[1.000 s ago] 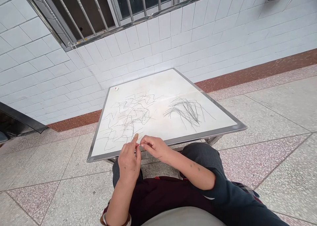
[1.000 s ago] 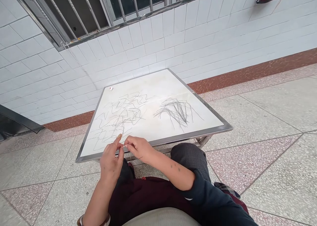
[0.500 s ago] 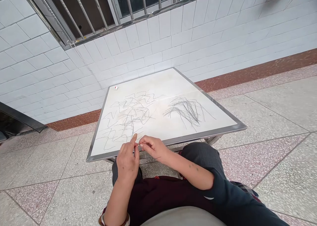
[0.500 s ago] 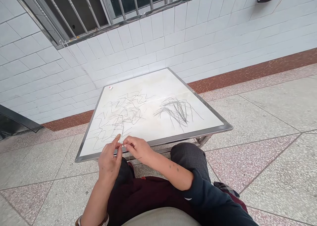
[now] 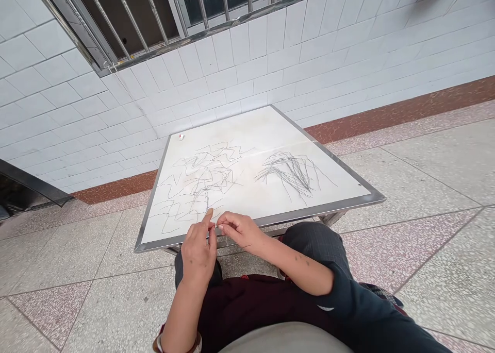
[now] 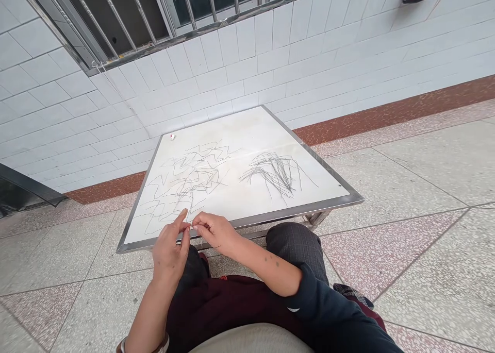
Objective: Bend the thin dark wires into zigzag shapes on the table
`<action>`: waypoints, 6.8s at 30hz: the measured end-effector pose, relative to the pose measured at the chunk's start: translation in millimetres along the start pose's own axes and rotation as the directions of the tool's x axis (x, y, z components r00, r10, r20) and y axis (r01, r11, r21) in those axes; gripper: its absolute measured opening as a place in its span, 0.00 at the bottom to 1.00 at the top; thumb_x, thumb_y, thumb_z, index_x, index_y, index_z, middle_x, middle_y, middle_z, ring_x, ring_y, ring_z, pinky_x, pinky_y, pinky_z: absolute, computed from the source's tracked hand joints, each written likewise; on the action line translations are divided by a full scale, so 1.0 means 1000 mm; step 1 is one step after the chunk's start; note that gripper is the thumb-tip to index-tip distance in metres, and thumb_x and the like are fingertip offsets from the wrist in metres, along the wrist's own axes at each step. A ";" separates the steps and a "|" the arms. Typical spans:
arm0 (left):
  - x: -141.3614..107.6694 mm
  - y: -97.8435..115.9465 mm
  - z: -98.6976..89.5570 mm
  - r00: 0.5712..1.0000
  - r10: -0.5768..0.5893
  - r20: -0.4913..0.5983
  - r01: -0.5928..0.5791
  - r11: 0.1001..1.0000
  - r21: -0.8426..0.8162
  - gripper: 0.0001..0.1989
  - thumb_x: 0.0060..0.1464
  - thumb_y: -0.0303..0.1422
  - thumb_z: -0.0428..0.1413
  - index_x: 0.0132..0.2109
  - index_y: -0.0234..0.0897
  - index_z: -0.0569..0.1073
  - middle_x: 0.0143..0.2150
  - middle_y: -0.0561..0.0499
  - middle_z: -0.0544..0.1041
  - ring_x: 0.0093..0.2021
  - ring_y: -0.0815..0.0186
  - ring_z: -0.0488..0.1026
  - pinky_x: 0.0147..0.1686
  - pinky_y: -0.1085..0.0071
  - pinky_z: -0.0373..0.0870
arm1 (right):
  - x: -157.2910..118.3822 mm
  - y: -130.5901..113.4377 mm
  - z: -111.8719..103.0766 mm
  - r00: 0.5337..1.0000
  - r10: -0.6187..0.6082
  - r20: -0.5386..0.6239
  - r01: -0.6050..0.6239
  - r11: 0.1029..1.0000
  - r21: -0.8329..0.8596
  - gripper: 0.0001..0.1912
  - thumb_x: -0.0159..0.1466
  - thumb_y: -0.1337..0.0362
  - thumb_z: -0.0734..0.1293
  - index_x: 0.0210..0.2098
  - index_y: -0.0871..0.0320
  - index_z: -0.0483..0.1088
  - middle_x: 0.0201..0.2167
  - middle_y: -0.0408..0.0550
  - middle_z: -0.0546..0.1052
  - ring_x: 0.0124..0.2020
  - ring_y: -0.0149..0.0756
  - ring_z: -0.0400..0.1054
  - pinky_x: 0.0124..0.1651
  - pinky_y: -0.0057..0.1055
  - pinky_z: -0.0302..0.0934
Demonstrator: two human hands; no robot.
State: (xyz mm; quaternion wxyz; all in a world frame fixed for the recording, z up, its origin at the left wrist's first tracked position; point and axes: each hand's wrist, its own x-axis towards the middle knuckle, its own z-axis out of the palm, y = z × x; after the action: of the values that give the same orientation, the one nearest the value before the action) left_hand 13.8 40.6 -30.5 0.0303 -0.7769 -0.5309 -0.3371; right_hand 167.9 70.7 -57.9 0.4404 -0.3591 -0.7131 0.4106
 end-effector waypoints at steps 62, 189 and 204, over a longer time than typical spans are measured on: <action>-0.006 -0.006 -0.010 0.972 0.077 0.222 -0.105 0.987 0.119 0.22 0.61 0.27 0.47 0.62 0.43 0.60 0.33 0.52 0.75 0.35 0.65 0.68 0.36 0.70 0.67 | 0.004 0.014 -0.034 0.917 -0.248 0.312 0.316 0.930 -0.190 0.09 0.65 0.64 0.61 0.37 0.57 0.73 0.32 0.46 0.74 0.36 0.33 0.67 0.39 0.28 0.61; -0.001 0.008 -0.025 0.922 -0.376 0.090 0.378 0.823 -0.424 0.17 0.56 0.33 0.52 0.52 0.43 0.72 0.41 0.48 0.77 0.43 0.60 0.71 0.43 0.64 0.66 | -0.008 0.001 0.000 0.933 0.181 0.310 -0.338 0.731 0.592 0.18 0.62 0.50 0.63 0.42 0.58 0.66 0.32 0.47 0.76 0.29 0.28 0.66 0.29 0.24 0.60; -0.006 -0.001 -0.025 0.815 -0.555 0.170 0.502 0.528 -0.685 0.20 0.53 0.36 0.56 0.53 0.40 0.70 0.41 0.47 0.76 0.46 0.62 0.72 0.38 0.72 0.69 | -0.011 0.005 0.003 0.936 0.236 0.262 -0.351 0.574 0.740 0.15 0.55 0.60 0.71 0.41 0.57 0.69 0.35 0.45 0.76 0.29 0.24 0.65 0.32 0.23 0.59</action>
State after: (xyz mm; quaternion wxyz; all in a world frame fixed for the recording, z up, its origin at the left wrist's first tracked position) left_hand -0.2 26.1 -15.1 -0.3528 -0.5177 -0.5693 -0.5323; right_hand 169.8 61.7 -66.7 0.4283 -0.2188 -0.4237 0.7676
